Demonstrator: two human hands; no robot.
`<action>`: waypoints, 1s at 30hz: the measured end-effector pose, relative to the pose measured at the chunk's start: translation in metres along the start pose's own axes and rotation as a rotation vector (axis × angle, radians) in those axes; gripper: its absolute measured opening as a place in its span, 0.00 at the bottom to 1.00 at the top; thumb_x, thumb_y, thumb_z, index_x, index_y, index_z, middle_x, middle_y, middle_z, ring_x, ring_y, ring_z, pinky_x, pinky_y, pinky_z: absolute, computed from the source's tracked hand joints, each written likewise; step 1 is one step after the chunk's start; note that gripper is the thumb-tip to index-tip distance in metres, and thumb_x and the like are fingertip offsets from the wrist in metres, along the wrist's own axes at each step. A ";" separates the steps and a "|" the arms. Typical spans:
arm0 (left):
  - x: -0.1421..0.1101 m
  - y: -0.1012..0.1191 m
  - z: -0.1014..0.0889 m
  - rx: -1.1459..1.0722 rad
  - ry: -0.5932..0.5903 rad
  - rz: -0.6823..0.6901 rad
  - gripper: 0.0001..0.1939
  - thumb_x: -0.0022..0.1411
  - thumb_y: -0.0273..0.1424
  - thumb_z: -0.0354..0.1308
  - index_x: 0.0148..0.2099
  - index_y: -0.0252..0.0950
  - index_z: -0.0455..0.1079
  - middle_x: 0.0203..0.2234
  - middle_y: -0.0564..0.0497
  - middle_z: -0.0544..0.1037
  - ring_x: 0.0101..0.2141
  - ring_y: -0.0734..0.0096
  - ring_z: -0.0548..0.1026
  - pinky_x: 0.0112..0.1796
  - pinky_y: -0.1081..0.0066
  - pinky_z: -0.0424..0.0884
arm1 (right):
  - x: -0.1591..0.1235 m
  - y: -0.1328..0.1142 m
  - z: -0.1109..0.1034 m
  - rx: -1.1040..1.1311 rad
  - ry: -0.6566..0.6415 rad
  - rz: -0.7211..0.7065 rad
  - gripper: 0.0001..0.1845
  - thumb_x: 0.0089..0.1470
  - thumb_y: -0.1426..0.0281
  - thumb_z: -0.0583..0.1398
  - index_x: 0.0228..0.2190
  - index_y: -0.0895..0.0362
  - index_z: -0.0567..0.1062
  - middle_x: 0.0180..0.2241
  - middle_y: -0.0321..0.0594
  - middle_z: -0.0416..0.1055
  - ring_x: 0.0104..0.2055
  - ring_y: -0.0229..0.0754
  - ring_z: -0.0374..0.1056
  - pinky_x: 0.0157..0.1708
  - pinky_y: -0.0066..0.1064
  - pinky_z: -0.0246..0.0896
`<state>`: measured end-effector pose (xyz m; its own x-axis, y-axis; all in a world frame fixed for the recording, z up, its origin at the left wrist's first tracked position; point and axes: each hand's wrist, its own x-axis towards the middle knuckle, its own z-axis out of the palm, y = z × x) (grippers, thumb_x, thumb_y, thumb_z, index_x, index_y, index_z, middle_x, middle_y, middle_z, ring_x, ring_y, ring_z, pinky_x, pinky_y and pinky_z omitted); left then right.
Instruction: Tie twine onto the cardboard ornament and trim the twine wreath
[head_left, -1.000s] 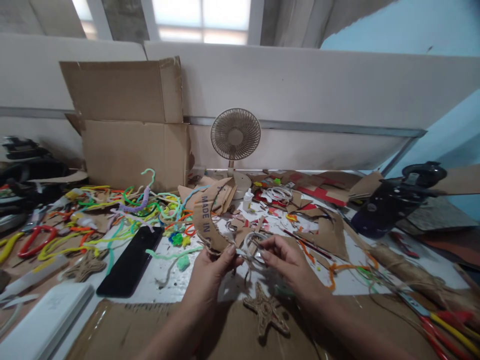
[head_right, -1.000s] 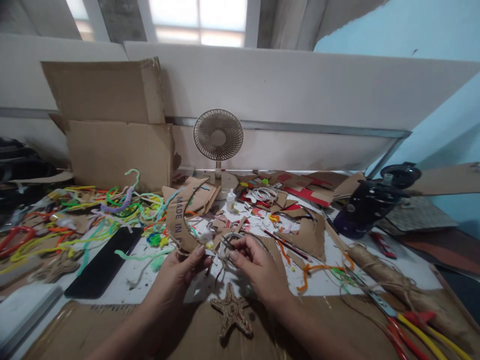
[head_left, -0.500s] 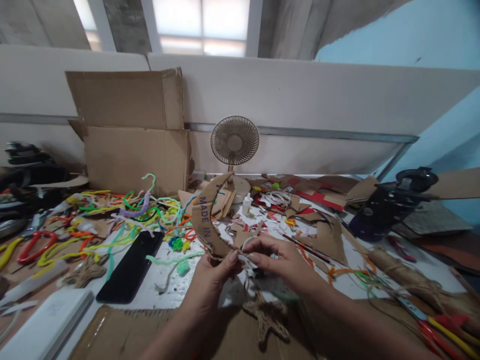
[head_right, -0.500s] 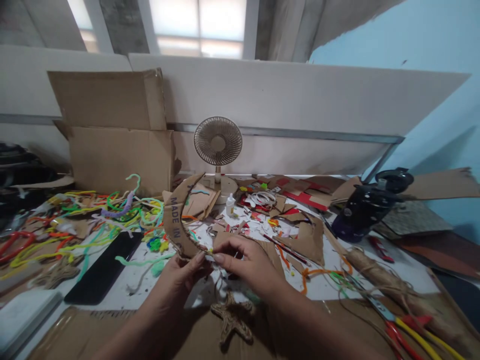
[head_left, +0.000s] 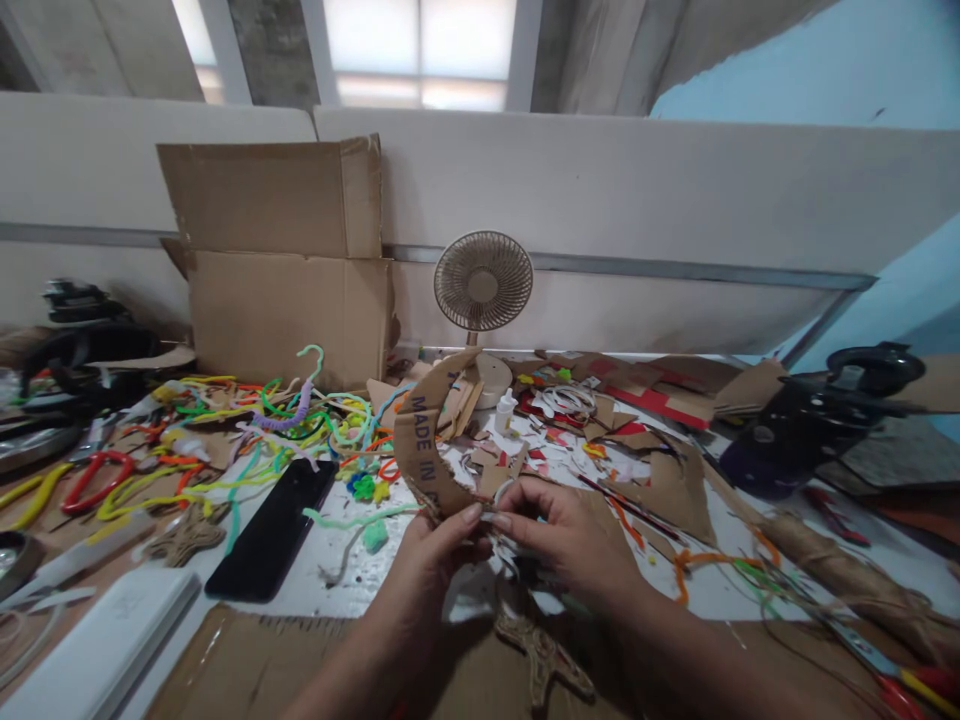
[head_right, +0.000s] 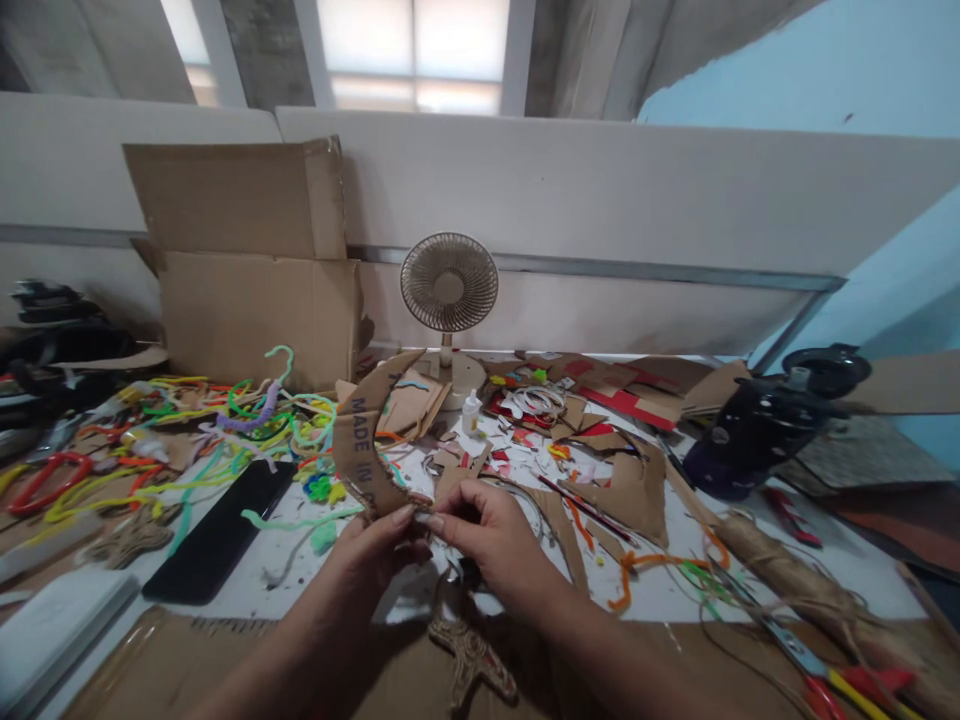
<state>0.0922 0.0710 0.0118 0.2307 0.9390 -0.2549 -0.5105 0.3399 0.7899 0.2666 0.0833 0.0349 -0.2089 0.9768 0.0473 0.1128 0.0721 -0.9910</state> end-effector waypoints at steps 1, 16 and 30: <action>0.000 0.000 -0.001 0.008 0.019 0.009 0.24 0.52 0.45 0.77 0.45 0.35 0.81 0.38 0.44 0.84 0.36 0.61 0.79 0.41 0.65 0.74 | 0.000 -0.001 -0.002 -0.015 0.006 0.003 0.16 0.51 0.55 0.71 0.27 0.53 0.77 0.26 0.37 0.72 0.29 0.41 0.64 0.32 0.34 0.61; 0.002 0.003 0.002 0.141 0.086 0.069 0.19 0.51 0.40 0.79 0.41 0.34 0.83 0.34 0.44 0.85 0.31 0.66 0.79 0.37 0.69 0.73 | 0.001 -0.002 -0.015 -0.096 -0.010 -0.024 0.11 0.49 0.60 0.70 0.25 0.53 0.78 0.25 0.38 0.74 0.28 0.42 0.65 0.29 0.34 0.61; 0.012 -0.002 -0.004 0.081 0.091 0.021 0.26 0.42 0.40 0.84 0.41 0.32 0.82 0.36 0.40 0.87 0.30 0.65 0.82 0.37 0.67 0.78 | 0.001 0.005 -0.017 -0.201 0.013 -0.084 0.09 0.56 0.60 0.67 0.30 0.52 0.80 0.30 0.40 0.78 0.33 0.45 0.69 0.35 0.37 0.62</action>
<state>0.0928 0.0816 0.0046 0.1429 0.9481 -0.2842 -0.4450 0.3180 0.8371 0.2835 0.0877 0.0324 -0.2135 0.9680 0.1315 0.2875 0.1909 -0.9386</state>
